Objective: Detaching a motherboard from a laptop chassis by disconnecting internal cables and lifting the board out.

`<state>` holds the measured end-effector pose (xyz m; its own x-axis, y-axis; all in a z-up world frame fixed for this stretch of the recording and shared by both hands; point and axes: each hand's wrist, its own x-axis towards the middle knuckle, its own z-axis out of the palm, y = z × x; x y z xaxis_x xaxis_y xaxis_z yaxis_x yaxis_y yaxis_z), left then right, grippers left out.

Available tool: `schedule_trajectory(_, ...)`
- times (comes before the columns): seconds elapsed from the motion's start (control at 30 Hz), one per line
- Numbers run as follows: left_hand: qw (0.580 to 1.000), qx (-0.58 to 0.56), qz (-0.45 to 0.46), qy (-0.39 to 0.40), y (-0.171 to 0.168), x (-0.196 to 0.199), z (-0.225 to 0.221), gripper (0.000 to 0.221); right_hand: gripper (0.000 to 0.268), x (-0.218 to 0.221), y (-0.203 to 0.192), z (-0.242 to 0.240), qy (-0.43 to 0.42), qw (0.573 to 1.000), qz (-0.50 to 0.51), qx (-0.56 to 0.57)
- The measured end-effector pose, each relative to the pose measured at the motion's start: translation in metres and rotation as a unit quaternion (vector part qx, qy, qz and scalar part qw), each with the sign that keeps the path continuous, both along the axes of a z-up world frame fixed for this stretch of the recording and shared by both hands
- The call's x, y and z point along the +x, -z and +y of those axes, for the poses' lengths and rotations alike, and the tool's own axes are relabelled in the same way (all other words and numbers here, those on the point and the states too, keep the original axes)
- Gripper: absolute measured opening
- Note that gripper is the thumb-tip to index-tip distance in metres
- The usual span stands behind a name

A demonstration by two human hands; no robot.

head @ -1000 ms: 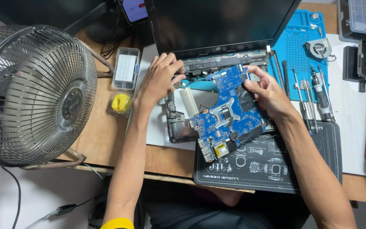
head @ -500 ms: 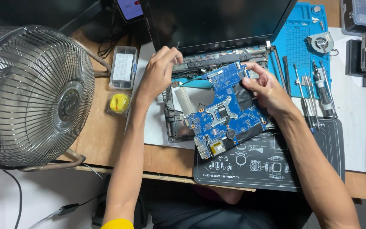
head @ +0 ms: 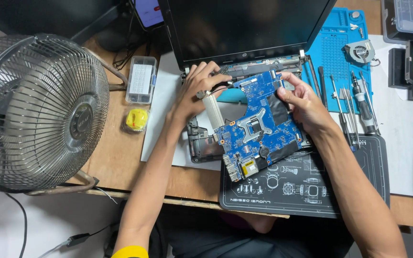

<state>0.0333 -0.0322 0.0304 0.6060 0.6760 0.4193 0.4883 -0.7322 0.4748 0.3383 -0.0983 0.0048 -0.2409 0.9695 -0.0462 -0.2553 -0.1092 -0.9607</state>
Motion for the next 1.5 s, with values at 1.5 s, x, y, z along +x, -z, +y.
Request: schedule_trajectory(1.5,0.954,-0.014,-0.272,-0.127,-0.037,-0.026,0.001,0.008,0.032,-0.017,-0.041,-0.004,0.012,0.993,-0.017,-0.119)
